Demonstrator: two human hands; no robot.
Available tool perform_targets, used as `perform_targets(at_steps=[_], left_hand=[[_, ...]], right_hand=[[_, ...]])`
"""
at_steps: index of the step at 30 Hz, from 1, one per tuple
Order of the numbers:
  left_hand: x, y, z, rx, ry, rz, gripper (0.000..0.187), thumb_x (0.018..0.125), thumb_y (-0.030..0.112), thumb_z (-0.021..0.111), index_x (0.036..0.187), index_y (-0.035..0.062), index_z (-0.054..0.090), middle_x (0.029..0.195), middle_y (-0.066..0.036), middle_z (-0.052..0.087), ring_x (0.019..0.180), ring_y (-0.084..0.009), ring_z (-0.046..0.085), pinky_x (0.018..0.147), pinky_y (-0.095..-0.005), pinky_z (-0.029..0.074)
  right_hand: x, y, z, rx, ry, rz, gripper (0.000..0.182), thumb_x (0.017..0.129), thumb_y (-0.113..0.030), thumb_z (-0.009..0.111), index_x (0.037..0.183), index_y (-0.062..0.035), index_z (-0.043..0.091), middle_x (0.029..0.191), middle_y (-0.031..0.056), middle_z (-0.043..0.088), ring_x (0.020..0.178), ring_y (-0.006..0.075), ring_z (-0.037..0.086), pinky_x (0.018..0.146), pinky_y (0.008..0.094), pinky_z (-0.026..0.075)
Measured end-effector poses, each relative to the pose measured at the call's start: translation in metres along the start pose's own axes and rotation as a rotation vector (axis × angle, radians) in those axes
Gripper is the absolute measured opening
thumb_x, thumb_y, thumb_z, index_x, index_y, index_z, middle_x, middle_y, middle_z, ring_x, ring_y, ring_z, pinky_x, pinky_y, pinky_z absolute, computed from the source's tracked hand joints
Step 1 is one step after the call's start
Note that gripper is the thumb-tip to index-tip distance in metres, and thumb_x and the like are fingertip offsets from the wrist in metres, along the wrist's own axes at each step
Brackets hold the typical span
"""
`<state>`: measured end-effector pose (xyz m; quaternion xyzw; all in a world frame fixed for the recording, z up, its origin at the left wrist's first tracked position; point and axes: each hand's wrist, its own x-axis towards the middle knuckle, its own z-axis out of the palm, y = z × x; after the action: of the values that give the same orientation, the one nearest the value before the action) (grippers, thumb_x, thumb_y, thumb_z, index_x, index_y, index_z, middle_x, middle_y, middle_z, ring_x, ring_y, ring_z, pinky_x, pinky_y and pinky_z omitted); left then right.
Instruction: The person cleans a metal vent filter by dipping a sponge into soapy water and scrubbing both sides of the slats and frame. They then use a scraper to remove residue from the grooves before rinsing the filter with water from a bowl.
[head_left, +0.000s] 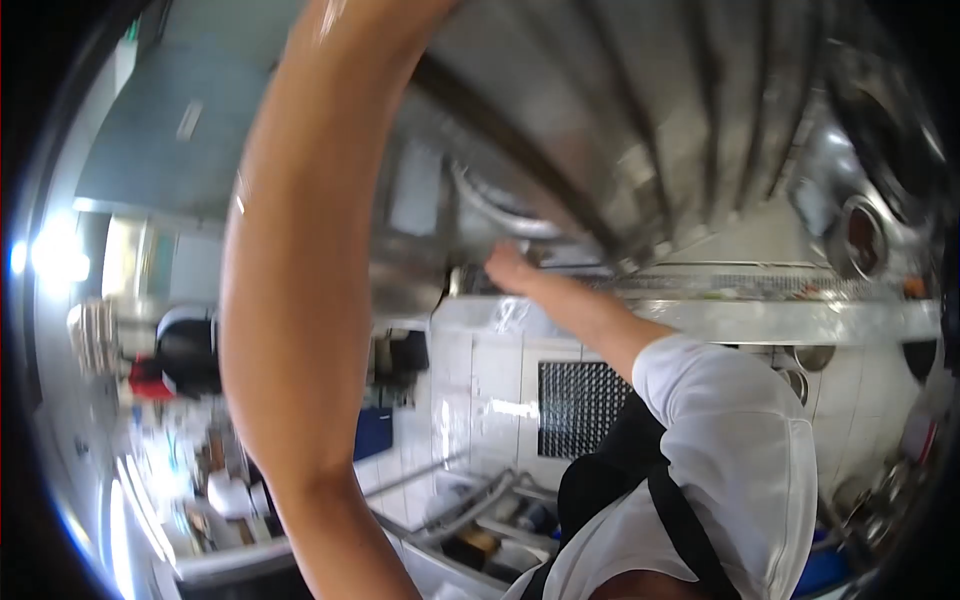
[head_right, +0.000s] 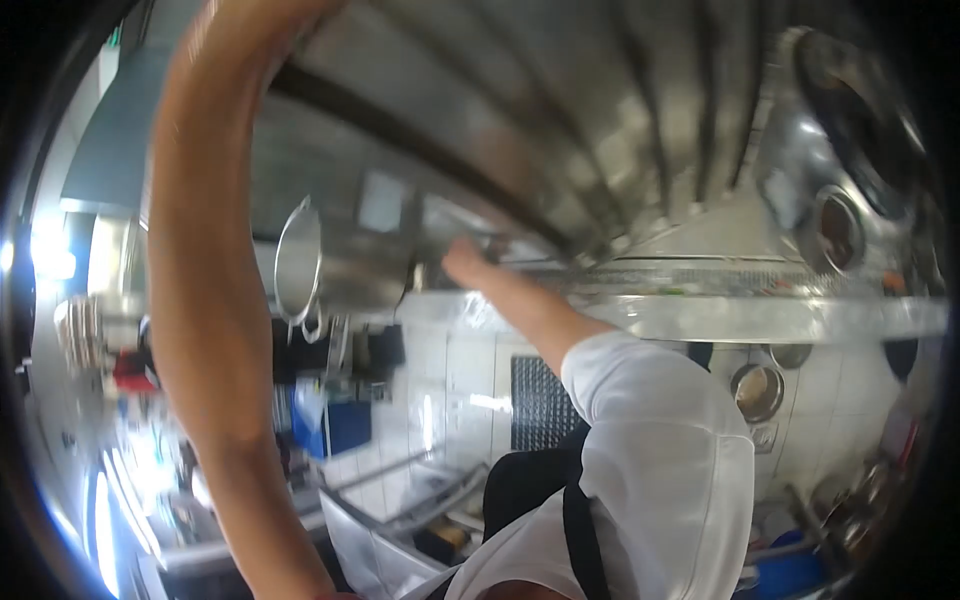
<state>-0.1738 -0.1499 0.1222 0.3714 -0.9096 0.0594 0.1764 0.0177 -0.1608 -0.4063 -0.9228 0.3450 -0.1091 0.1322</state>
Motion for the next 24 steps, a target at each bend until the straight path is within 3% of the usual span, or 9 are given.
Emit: perform_targets(at_steps=[3,5,10,15,18,20,21,22,24], left_hand=[[0.015,-0.007,-0.001,0.067,-0.019,-0.023,0.051,0.098,0.045,0.054,0.122,0.0027,0.068,0.110,-0.019,0.072,0.101,-0.0318,0.069,0.088,-0.0436,0.051],[0.016,0.001,-0.003,-0.151,-0.061,-0.159,0.054,0.099,0.048,0.059,0.129,0.0035,0.065,0.119,-0.011,0.070,0.113,-0.0194,0.060,0.102,-0.0313,0.042],[0.032,-0.018,-0.008,-0.261,-0.048,-0.228,0.058,0.095,0.054,0.059,0.123,0.0049,0.068,0.111,-0.011,0.071,0.106,-0.0230,0.064,0.097,-0.0330,0.044],[0.031,0.003,-0.011,-0.391,-0.136,-0.307,0.056,0.099,0.048,0.058,0.125,-0.0002,0.066,0.117,-0.009,0.070,0.110,-0.0172,0.060,0.100,-0.0306,0.043],[0.035,0.005,-0.009,-0.457,-0.178,-0.346,0.056,0.100,0.047,0.058,0.127,-0.0004,0.066,0.121,-0.009,0.069,0.112,-0.0169,0.060,0.101,-0.0306,0.042],[0.032,-0.001,-0.010,-0.363,-0.138,-0.281,0.055,0.099,0.047,0.058,0.127,0.0001,0.066,0.121,-0.008,0.069,0.111,-0.0168,0.061,0.100,-0.0303,0.043],[0.029,-0.009,-0.017,-0.363,-0.150,-0.269,0.055,0.099,0.047,0.058,0.127,0.0001,0.066,0.121,-0.008,0.069,0.111,-0.0168,0.061,0.100,-0.0303,0.043],[0.029,-0.018,-0.015,-0.323,-0.126,-0.232,0.056,0.099,0.047,0.058,0.128,0.0003,0.065,0.121,-0.009,0.069,0.111,-0.0172,0.061,0.100,-0.0301,0.043],[0.030,-0.034,0.004,-0.343,-0.078,-0.227,0.057,0.099,0.047,0.059,0.129,-0.0004,0.065,0.121,-0.010,0.070,0.110,-0.0179,0.062,0.099,-0.0297,0.044]], right_hand=[[-0.065,-0.016,-0.053,0.592,0.178,0.128,0.035,0.072,-0.005,0.068,0.105,0.0038,0.059,0.115,0.0274,0.057,0.112,0.0453,0.054,0.092,0.0493,0.049],[-0.151,-0.014,-0.063,0.835,0.450,0.209,0.035,0.085,-0.007,0.062,0.117,0.0011,0.049,0.119,0.0311,0.052,0.115,0.0473,0.053,0.092,0.0521,0.046],[-0.354,0.055,-0.086,1.389,0.661,0.703,0.067,0.085,-0.003,0.067,0.146,-0.0021,0.042,0.137,0.0139,0.057,0.124,0.0217,0.055,0.104,0.0350,0.044],[-0.437,0.059,-0.225,0.948,1.214,0.910,0.049,0.096,-0.021,0.064,0.139,-0.0004,0.052,0.133,0.0134,0.063,0.120,0.0258,0.061,0.101,0.0368,0.047],[-0.379,0.068,-0.250,0.652,1.580,0.498,0.027,0.098,-0.002,0.054,0.121,-0.0077,0.066,0.139,0.0122,0.059,0.126,0.0289,0.058,0.106,0.0354,0.047],[-0.338,0.046,-0.286,0.804,1.619,0.354,0.031,0.094,0.006,0.051,0.117,-0.0080,0.067,0.132,0.0119,0.064,0.122,0.0305,0.062,0.100,0.0392,0.052],[-0.321,0.053,-0.291,0.477,1.610,0.459,0.026,0.100,-0.001,0.051,0.121,-0.0070,0.066,0.128,0.0135,0.066,0.112,0.0236,0.066,0.092,0.0336,0.054],[-0.314,0.058,-0.295,0.734,1.507,0.580,0.028,0.094,-0.005,0.052,0.117,-0.0074,0.068,0.120,0.0175,0.069,0.114,0.0361,0.065,0.099,0.0403,0.051],[-0.314,0.080,-0.268,0.784,1.229,0.826,0.033,0.089,-0.019,0.057,0.117,-0.0067,0.069,0.114,0.0196,0.070,0.109,0.0376,0.066,0.096,0.0443,0.051]])
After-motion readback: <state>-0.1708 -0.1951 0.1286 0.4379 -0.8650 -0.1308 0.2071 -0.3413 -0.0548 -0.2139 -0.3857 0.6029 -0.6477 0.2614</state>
